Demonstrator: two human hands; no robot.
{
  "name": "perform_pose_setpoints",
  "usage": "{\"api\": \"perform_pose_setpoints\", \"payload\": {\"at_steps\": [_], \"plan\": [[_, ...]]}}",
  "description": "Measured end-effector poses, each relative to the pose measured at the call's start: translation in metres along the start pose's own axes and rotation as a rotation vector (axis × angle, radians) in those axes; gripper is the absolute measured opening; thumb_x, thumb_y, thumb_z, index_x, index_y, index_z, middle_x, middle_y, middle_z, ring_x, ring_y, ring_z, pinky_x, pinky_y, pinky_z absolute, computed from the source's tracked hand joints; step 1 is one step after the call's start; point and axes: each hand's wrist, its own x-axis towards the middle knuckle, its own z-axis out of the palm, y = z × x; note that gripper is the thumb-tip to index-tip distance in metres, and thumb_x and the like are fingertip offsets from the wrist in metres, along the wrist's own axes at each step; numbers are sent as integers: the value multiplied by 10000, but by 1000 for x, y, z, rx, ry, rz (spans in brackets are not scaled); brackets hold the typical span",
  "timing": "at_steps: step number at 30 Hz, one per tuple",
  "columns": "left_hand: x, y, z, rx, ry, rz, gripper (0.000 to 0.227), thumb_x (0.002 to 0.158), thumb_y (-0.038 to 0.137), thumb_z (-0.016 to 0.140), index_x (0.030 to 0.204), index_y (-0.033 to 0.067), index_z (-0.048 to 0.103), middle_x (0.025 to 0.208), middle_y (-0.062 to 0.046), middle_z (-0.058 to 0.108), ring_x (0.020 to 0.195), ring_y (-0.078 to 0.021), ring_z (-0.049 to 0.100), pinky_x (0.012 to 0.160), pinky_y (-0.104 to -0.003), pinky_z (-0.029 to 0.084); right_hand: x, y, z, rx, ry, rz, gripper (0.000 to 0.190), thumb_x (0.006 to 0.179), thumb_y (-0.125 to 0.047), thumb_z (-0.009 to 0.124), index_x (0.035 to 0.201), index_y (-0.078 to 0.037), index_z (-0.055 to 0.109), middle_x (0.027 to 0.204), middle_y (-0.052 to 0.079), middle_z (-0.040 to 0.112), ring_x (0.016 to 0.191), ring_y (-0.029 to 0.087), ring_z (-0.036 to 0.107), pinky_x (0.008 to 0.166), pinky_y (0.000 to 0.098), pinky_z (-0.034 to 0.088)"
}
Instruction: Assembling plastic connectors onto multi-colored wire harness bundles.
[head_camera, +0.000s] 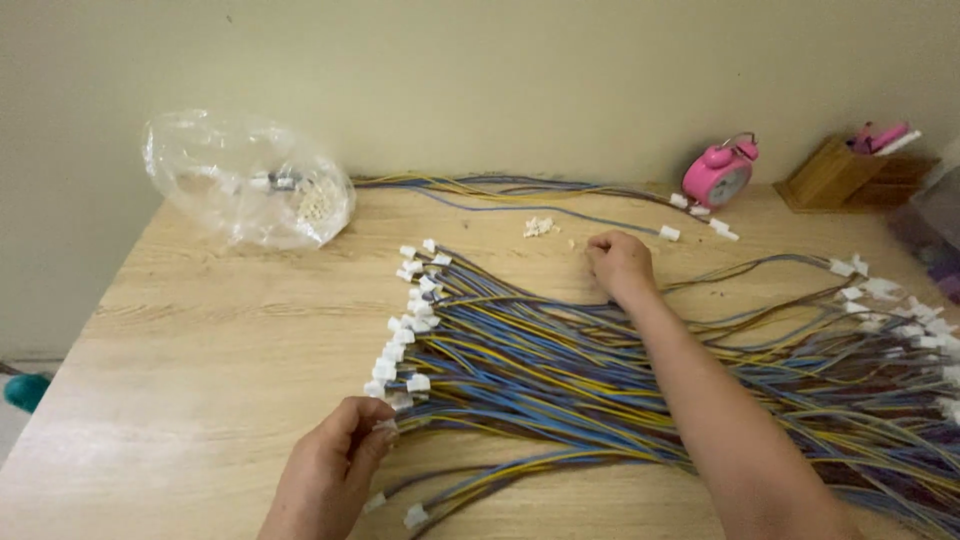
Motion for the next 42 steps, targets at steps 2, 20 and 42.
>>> {"api": "perform_pose_setpoints", "payload": {"at_steps": [2,20,42], "plan": [[7,-20,15,-269,-26,-92,180,917,120,703,1087,78,659,865,-95,731,768,-171,675,695,-313,555,8,-1,2,-36,-4,-4,189,886,-232,749,1012,-95,780,922,120,772,809,248,741,774,376,573],[10,16,11,-884,-27,-319,229,933,86,656,1134,6,730,852,-76,747,748,-147,692,686,-318,599,-58,-86,-36,1206,-657,296,160,1025,-151,599,1118,-33,655,916,84,712,766,181,675,700,333,590],[15,34,29,-1327,41,-263,243,1001,144,603,1226,62,644,912,-56,677,786,-149,664,717,-332,600,-202,-152,-74,1436,-1138,353,169,924,6,647,1087,-30,676,1064,120,738,940,217,744,822,342,623]]}}
